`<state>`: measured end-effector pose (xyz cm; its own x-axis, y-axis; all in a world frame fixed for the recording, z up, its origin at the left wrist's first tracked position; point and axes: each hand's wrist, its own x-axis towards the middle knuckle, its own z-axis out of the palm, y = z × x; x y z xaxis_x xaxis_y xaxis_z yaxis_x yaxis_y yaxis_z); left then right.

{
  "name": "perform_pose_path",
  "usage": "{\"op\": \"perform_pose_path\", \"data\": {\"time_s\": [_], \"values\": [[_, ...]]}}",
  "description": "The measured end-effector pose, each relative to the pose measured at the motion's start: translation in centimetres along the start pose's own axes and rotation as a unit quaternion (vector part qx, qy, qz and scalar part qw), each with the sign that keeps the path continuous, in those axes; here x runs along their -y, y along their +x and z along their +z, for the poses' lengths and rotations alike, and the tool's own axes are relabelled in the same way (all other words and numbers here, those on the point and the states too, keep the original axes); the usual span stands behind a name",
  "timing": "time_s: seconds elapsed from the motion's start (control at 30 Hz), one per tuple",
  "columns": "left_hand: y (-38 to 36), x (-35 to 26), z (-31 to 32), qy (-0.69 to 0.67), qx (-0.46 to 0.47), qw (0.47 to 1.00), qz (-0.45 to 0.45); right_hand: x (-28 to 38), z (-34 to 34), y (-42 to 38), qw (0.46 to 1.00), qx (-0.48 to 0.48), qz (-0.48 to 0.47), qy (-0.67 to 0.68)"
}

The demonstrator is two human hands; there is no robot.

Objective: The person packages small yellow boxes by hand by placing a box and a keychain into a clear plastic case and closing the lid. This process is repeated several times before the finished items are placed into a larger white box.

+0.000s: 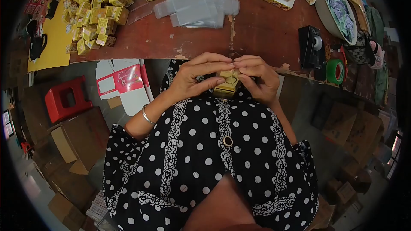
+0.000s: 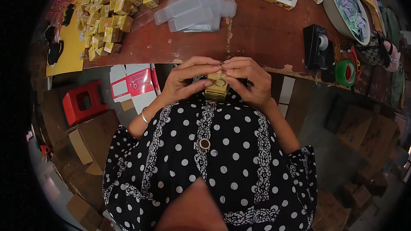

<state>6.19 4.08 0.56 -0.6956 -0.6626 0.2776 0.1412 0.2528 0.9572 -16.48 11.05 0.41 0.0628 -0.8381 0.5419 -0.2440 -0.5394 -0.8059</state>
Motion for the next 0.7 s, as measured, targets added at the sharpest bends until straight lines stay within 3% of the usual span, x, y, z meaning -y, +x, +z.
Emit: {"op": "perform_pose_path", "data": {"time_s": [0.1, 0.23, 0.4, 0.5, 0.53, 0.6, 0.67, 0.7], "values": [[-0.1, 0.1, 0.0, -0.039, 0.020, 0.998, -0.040, -0.2, 0.2, -0.4, 1.000, 0.000, -0.018, -0.007], [-0.4, 1.4, 0.1, -0.040, 0.012, 0.999, -0.018, -0.5, 0.1, -0.4, 1.000, 0.022, -0.016, -0.011], [-0.5, -0.1, 0.6, -0.128, 0.009, 0.979, -0.158, -1.1, 0.0, -1.7, 0.991, 0.004, 0.121, 0.062], [-0.4, 1.1, 0.7, -0.143, -0.018, 0.985, -0.095, 2.2, -2.6, -0.1, 0.988, 0.001, 0.142, -0.055], [0.0, 1.0, 0.4, -0.158, -0.024, 0.984, -0.082, 1.6, -4.0, -0.1, 0.984, -0.103, 0.108, -0.092], [0.6, 1.0, 0.5, -0.214, -0.048, 0.973, -0.067, 0.8, -9.1, -0.4, 0.914, -0.357, 0.145, -0.128], [1.2, 1.0, 0.1, -0.215, -0.039, 0.972, -0.080, 1.1, -15.0, -1.4, 0.839, -0.466, 0.217, -0.178], [1.5, 0.9, 0.1, -0.209, -0.048, 0.972, -0.098, 0.4, -18.0, -2.8, 0.834, -0.475, 0.212, -0.185]]}}
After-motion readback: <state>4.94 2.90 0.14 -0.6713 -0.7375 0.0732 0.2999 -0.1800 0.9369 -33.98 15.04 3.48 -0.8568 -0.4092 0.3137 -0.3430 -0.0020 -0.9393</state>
